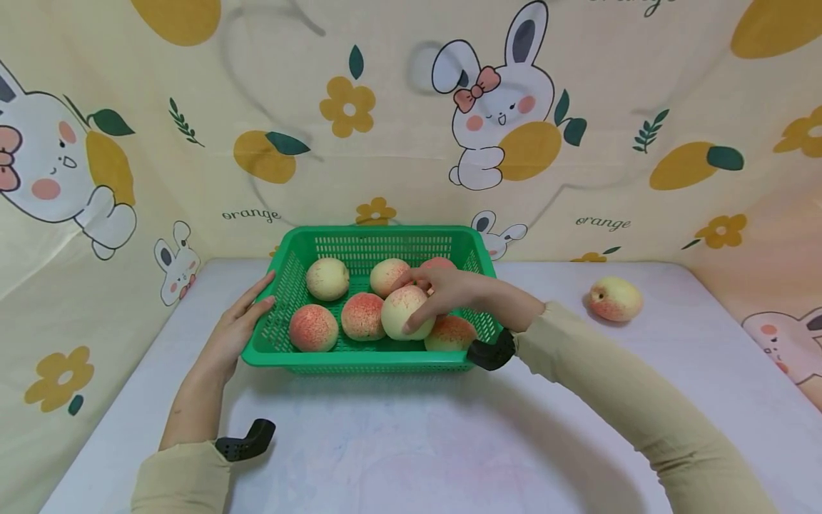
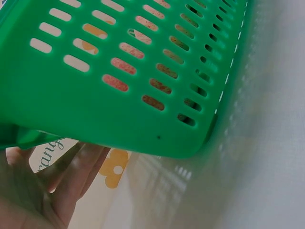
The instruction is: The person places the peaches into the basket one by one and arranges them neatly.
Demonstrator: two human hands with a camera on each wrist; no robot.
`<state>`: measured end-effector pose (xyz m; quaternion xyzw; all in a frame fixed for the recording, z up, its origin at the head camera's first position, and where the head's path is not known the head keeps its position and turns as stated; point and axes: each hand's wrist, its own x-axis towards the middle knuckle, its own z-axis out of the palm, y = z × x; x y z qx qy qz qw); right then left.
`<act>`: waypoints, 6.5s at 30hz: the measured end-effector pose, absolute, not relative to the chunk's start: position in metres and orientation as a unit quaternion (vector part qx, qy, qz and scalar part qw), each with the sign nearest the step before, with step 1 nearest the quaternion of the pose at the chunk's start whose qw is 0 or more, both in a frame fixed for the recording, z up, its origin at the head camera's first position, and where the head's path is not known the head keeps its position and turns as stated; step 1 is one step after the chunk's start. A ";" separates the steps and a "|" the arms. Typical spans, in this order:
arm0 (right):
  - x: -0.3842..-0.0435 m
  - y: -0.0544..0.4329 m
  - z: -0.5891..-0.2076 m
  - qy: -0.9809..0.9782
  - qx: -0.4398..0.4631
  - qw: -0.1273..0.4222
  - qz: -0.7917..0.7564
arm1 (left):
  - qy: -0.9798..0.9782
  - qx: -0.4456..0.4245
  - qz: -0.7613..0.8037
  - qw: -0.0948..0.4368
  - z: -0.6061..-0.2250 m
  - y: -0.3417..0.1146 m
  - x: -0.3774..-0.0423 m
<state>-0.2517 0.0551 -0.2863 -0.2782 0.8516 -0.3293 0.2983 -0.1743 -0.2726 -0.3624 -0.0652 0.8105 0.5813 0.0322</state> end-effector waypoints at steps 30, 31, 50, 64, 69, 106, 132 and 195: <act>-0.251 0.078 -0.285 0.796 -0.269 0.368 -0.398 | 0.808 -0.061 0.584 0.036 -0.360 -0.269 -0.173; -0.251 0.081 -0.285 0.792 -0.271 0.363 -0.409 | 0.809 -0.059 0.584 0.035 -0.360 -0.269 -0.173; -0.249 0.137 -0.300 0.766 -0.226 0.239 -0.552 | 0.814 -0.071 0.576 0.038 -0.360 -0.270 -0.173; -0.244 0.168 -0.314 0.752 -0.167 0.162 -0.617 | 0.814 -0.072 0.575 0.042 -0.362 -0.271 -0.174; -0.242 0.178 -0.323 0.750 -0.141 0.130 -0.633 | 0.813 -0.069 0.577 0.044 -0.362 -0.271 -0.173; -0.230 0.251 -0.357 0.728 0.132 -0.145 -0.658 | 0.806 -0.069 0.585 0.049 -0.363 -0.274 -0.174; -0.244 0.288 -0.369 0.814 0.229 -0.127 -0.518 | 0.807 -0.062 0.586 0.041 -0.364 -0.272 -0.175; -0.253 0.212 -0.366 0.806 0.099 -0.029 -0.583 | 0.804 -0.061 0.590 0.034 -0.362 -0.271 -0.173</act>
